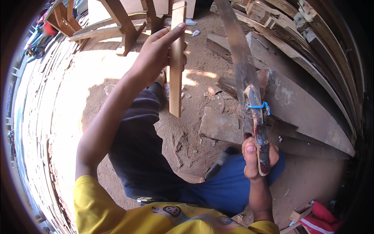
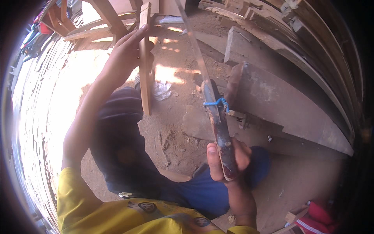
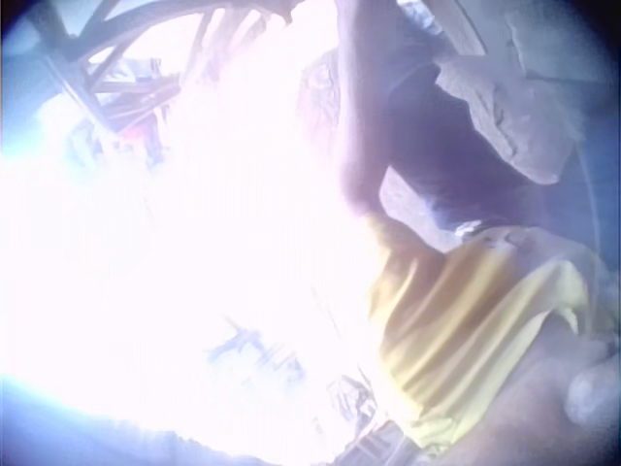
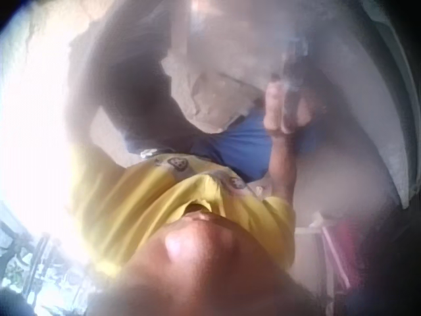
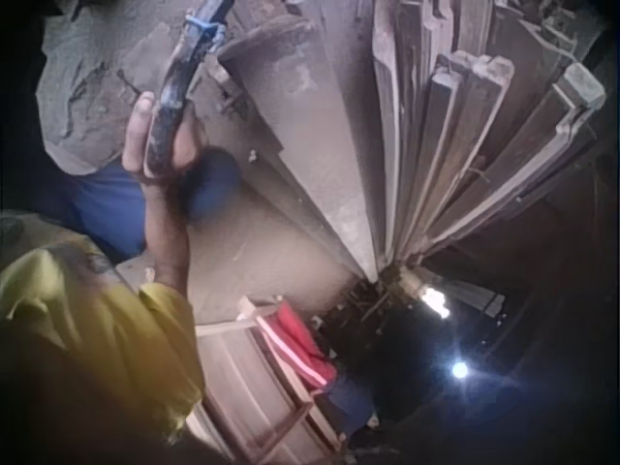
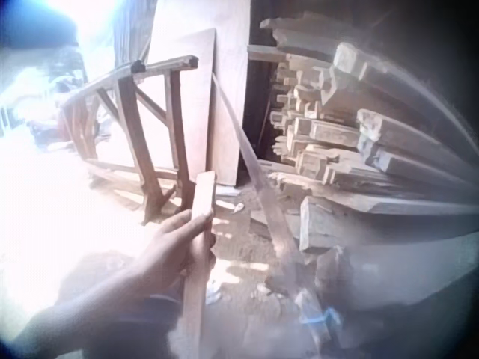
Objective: The person sits on the ground and uses a hand saw to cut a small piece of wood clamped in a vise. They hold the wood steady with their left hand and saw with their right hand, completing the cut and separating the piece.
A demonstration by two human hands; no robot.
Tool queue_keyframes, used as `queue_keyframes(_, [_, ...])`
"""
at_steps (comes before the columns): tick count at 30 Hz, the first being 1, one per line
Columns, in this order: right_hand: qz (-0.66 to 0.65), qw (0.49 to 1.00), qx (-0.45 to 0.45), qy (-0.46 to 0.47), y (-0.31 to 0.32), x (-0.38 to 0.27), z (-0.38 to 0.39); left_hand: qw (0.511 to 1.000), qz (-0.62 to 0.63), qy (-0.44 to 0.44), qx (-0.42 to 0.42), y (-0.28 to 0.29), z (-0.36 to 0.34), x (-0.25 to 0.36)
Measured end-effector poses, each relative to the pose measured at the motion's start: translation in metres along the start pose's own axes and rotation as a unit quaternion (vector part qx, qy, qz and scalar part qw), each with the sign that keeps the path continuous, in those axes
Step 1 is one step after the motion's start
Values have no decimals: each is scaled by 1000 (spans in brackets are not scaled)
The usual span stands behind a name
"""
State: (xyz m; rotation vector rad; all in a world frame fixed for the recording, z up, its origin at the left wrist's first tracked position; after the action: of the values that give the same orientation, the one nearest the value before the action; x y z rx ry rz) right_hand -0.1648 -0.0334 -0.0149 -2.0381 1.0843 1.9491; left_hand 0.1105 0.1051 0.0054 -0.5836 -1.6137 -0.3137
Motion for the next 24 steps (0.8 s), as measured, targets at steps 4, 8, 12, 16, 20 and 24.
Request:
queue_keyframes(4, [-60,998,14,8,-8,5,-4,1000,19,-13,-15,-25,31,27])
queue_keyframes(8, [-159,985,5,63,-19,2,-16,989,129,-70,-4,-47,61,24])
queue_keyframes(12, [-167,985,-28,25,-24,5,-14,969,241,-44,22,-68,94,26])
queue_keyframes(16, [-132,989,-63,7,-26,8,-3,969,212,-85,94,-78,111,18])
queue_keyframes(20, [-58,997,-48,-18,-22,7,3,946,290,-21,141,-75,121,13])
queue_keyframes(24, [-65,995,-54,-49,-29,0,3,941,306,-21,145,-71,121,6])
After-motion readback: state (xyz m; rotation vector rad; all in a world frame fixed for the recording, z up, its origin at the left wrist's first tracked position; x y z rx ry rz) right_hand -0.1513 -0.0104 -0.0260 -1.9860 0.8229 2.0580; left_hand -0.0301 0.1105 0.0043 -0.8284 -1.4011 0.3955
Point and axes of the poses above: each hand's wrist, its own z-axis away from the middle knuckle, its own y-axis out of the back of the hand, x = y × z, the point moved 1 cm from there along -z, towards the middle knuckle, and after that the axes turned 15 degrees about -y, right-handed, at the moved point
